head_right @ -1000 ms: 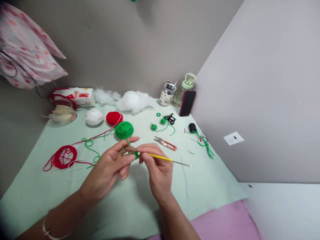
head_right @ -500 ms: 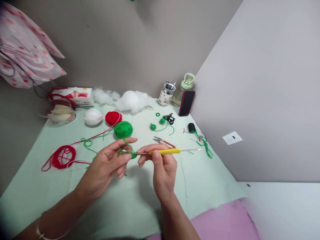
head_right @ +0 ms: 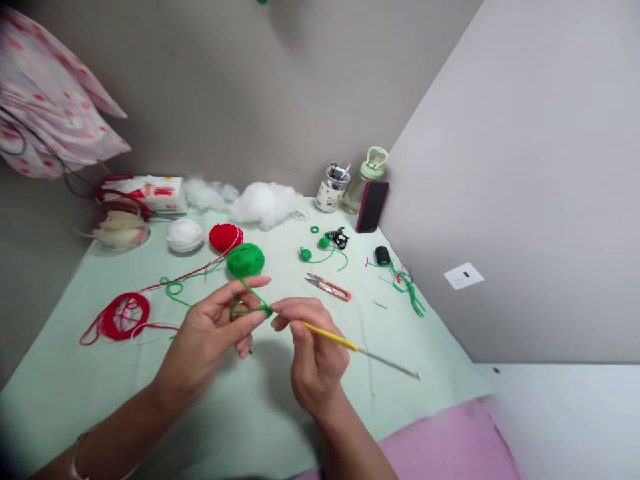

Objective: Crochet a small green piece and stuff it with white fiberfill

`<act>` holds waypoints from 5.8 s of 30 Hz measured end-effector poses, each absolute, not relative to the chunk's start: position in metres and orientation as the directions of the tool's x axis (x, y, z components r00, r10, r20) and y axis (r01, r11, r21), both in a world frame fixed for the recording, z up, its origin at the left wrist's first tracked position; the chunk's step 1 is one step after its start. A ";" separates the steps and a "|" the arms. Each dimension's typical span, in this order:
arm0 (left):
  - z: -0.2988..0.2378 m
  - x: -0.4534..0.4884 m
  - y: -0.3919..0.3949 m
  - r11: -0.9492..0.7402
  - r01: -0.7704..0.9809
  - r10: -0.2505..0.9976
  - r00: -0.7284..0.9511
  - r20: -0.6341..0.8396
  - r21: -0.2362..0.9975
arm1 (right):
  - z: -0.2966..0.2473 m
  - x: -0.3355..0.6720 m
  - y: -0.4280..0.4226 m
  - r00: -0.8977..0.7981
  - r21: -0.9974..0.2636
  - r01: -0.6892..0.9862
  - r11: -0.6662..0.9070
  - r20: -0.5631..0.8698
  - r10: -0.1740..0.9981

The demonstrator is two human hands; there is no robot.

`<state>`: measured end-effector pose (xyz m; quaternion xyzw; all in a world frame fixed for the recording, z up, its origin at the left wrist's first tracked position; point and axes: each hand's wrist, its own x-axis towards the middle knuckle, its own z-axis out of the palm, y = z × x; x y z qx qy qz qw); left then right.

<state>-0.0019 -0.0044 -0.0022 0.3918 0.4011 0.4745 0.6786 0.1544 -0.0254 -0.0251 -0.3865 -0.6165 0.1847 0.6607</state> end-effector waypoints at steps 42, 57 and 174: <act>-0.004 0.000 0.002 0.401 -0.569 0.911 0.330 -0.247 0.718 | -0.023 0.154 -0.014 0.220 -0.884 -0.012 0.468 0.454 0.863; 0.020 -0.029 0.020 0.263 -0.779 0.948 0.099 -0.303 0.568 | 0.011 0.186 -0.008 0.231 -0.422 0.724 0.545 0.893 0.385; 0.007 -0.009 0.001 0.396 -0.569 0.901 0.391 -0.187 0.721 | -0.013 0.153 -0.009 0.103 -0.807 0.034 0.590 0.590 0.801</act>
